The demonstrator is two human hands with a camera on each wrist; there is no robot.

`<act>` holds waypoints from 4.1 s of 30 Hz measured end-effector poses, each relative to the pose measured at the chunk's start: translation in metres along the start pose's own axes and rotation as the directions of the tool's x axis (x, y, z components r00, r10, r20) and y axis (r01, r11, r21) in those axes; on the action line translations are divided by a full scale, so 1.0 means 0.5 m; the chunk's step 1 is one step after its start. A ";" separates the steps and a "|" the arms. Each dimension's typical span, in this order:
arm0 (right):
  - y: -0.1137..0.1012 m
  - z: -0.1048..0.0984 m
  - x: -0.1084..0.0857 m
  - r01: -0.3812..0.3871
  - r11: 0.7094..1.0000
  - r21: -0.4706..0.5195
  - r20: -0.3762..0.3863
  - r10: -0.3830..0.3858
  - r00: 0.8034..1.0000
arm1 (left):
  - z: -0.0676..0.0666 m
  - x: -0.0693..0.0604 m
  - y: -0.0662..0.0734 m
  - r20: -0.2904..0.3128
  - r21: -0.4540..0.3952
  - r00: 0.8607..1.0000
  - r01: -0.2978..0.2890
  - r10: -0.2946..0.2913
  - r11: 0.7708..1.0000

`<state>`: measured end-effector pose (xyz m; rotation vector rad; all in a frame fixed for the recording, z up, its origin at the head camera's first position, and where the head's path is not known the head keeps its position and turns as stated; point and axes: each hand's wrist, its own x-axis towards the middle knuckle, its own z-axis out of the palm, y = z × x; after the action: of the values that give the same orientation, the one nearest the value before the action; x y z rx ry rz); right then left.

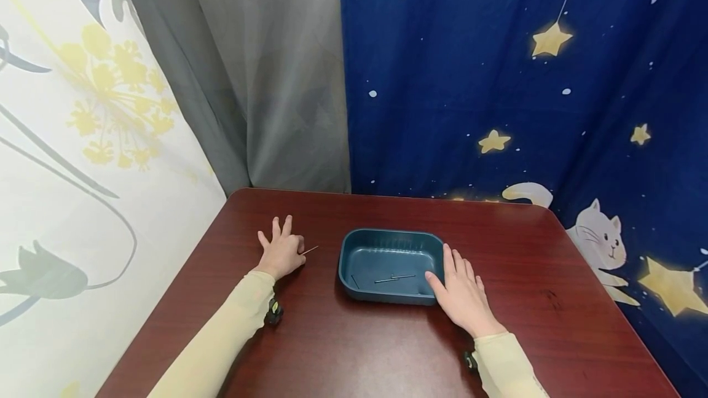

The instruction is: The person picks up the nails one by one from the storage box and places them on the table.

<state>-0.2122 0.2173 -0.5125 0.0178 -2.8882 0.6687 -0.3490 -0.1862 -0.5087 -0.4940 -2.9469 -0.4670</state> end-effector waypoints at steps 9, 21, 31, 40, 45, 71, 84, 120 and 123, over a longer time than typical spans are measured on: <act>0.000 -0.001 0.000 0.000 1.000 -0.002 0.004 0.000 1.000 | -0.025 0.004 0.027 0.011 -0.003 0.998 -0.060 0.060 0.998; 0.004 0.001 0.004 0.003 1.000 -0.004 -0.002 -0.003 1.000 | -0.062 0.005 0.145 -0.049 -0.041 0.960 -0.279 0.277 0.959; 0.001 0.002 0.002 -0.006 1.000 0.001 0.007 0.006 1.000 | -0.047 0.004 0.190 -0.023 0.045 0.922 -0.384 0.385 0.922; 0.001 0.003 0.001 -0.008 1.000 0.004 0.012 0.008 1.000 | -0.040 0.008 0.227 0.044 0.151 0.883 -0.469 0.468 0.870; 0.002 0.005 0.002 -0.008 1.000 0.002 0.011 0.008 1.000 | -0.023 0.012 0.240 0.126 0.183 0.891 -0.454 0.437 0.872; 0.000 0.000 0.002 -0.019 1.000 0.015 0.023 0.019 1.000 | 0.013 0.031 0.271 0.260 0.239 0.898 -0.416 0.354 0.878; 0.001 0.002 0.002 -0.027 0.999 0.020 0.033 0.026 0.999 | 0.012 0.026 0.274 0.245 0.231 0.902 -0.410 0.355 0.882; 0.003 0.000 0.003 -0.001 1.000 -0.005 0.014 0.001 1.000 | -0.015 0.033 0.260 0.126 0.141 0.923 -0.378 0.362 0.915; 0.004 0.000 0.001 0.003 1.000 -0.007 0.005 -0.003 1.000 | -0.027 0.026 0.259 0.092 0.144 0.925 -0.379 0.369 0.914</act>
<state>-0.2128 0.2189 -0.5132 0.0237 -2.8948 0.6595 -0.3171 -0.0699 -0.4572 -1.0400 -2.8116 -0.1705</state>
